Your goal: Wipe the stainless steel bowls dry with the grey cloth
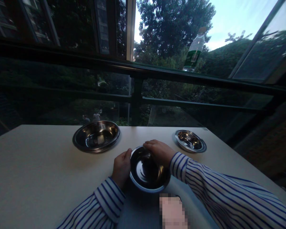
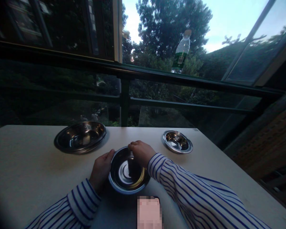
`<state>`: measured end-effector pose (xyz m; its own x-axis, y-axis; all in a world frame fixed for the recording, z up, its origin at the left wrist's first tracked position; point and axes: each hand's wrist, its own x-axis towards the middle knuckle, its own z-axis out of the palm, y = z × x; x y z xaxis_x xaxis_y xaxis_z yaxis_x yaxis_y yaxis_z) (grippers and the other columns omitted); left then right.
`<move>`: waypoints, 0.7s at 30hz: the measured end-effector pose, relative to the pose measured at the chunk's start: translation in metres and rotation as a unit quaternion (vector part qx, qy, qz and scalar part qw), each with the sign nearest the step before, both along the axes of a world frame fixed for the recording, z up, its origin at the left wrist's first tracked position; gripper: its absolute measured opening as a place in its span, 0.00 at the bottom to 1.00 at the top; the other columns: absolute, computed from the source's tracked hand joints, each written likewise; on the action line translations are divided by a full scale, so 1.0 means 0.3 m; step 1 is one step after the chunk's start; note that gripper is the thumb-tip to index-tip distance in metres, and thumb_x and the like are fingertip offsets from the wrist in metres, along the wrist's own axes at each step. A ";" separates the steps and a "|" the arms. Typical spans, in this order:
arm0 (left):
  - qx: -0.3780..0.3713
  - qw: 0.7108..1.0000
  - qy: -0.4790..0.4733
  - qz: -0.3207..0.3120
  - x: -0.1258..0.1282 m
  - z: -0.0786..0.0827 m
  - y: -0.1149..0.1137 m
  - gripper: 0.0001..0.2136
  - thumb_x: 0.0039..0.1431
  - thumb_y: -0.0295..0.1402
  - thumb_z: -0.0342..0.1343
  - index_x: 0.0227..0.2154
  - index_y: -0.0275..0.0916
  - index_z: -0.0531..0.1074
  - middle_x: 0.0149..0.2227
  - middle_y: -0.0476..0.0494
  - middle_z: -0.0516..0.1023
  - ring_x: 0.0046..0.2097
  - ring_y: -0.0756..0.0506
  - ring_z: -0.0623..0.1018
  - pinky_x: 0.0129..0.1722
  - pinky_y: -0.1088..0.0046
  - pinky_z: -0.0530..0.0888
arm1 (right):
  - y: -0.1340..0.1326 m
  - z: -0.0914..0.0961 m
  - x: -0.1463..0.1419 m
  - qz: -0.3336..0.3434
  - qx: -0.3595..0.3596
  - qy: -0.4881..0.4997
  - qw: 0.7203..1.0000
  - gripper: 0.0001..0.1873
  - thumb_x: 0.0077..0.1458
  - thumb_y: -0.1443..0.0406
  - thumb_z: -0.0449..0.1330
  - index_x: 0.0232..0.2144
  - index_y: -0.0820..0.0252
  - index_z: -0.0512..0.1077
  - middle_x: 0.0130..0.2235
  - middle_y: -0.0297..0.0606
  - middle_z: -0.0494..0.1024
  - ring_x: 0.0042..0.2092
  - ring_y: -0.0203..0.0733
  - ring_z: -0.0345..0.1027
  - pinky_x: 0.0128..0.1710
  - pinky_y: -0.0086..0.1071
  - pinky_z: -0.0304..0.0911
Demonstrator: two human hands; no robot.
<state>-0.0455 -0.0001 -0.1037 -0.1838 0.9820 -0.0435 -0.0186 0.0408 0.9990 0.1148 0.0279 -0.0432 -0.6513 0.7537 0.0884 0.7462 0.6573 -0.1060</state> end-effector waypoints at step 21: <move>0.004 1.000 0.016 0.023 0.003 0.012 0.002 0.14 0.46 0.40 0.53 0.24 0.33 0.76 0.25 0.40 0.80 0.30 0.43 0.77 0.31 0.69 0.71 | -0.142 0.000 0.186 -0.028 -0.031 0.054 0.998 0.22 0.52 0.74 0.49 0.50 0.66 0.67 0.53 0.49 0.68 0.56 0.46 0.59 0.56 0.41 0.55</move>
<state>-0.0447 0.0005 -0.1000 -0.2294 0.9729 -0.0292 0.0114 0.0327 0.9994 0.1707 -0.0147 -0.0432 -0.5974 0.7946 0.1081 0.7636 0.6048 -0.2259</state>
